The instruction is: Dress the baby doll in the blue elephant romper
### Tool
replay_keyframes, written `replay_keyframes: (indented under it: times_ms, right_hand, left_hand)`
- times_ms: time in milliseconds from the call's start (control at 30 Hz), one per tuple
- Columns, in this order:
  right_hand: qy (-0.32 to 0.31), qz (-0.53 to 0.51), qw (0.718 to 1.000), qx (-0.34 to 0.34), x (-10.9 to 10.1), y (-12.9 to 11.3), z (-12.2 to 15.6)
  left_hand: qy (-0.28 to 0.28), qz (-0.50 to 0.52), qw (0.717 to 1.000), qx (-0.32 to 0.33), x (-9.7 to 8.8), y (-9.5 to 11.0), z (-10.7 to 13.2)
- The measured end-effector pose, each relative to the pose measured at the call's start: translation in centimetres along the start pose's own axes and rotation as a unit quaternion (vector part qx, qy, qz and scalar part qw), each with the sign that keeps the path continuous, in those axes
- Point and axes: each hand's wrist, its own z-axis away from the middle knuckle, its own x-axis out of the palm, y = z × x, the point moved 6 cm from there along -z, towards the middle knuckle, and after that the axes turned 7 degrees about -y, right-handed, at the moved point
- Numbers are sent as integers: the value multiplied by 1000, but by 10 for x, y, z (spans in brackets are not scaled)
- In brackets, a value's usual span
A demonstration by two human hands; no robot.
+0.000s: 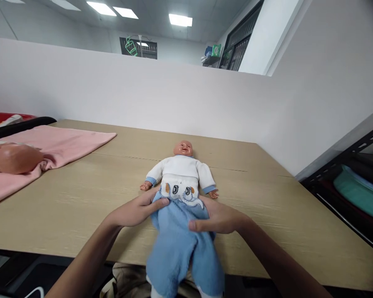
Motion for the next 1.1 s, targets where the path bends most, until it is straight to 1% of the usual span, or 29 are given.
replay_keyframes:
  times_ms: [33,67,100,167,200,267,300,333,367,433,500,533,567,600,633,700,767,833,900,967,1033,1100]
  right_hand:
    - [-4,0,1000,7,2,2,1]
    - [10,-2,1000,16,2,4,2]
    - [39,-7,999,24,1,6,2]
    - [101,-32,994,35,-1,11,3]
    - [110,-50,992,38,2,14,2]
    - [95,-90,990,46,10,18,0]
    - [81,-111,989,49,15,20,-1]
    - [65,-131,988,51,20,21,-1]
    - [46,-150,986,50,24,21,-1]
    - [-19,-188,981,31,35,18,1]
    - [-109,-226,968,9,47,16,3]
    - [-135,-242,961,1,51,16,5]
    - [-135,-257,957,-6,52,17,5]
    - [-111,-271,956,-10,51,19,4]
    - [-73,-290,954,-14,50,22,3]
    - [-3,-343,939,-8,49,29,1]
    - [26,-397,917,27,56,37,-1]
    - [29,-425,902,71,67,41,-1]
    - [21,-411,906,97,74,38,-1]
    - [1,-378,920,101,78,30,0]
    - [-18,-334,940,69,78,17,-1]
    - [-38,-293,955,17,79,3,-5]
  left_hand:
    - [7,18,1000,-12,3,-2,1]
    - [2,36,999,-23,7,-3,2]
    - [-14,57,998,-29,12,-4,3]
    - [-72,103,991,-39,23,-7,6]
    - [-111,129,984,-43,29,-9,7]
    - [-179,192,964,-37,42,-13,11]
    - [-196,225,954,-28,47,-15,13]
    - [-198,253,947,-17,50,-18,15]
    - [-178,279,944,-6,51,-22,16]
    - [-103,328,939,-2,51,-31,19]
    - [-33,379,925,-24,53,-40,24]
    - [-13,406,913,-39,56,-42,27]
    - [-4,429,902,-56,60,-43,30]
    - [-4,442,894,-71,65,-43,33]
    - [-6,448,890,-82,69,-43,36]
    - [-8,454,886,-93,76,-42,44]
    - [-10,472,878,-81,81,-42,53]
    - [-14,495,867,-59,86,-44,63]
    - [-8,508,860,-45,89,-46,73]
    - [5,519,853,-51,90,-47,82]
    - [17,519,852,-68,90,-44,87]
    - [25,494,864,-95,89,-39,88]
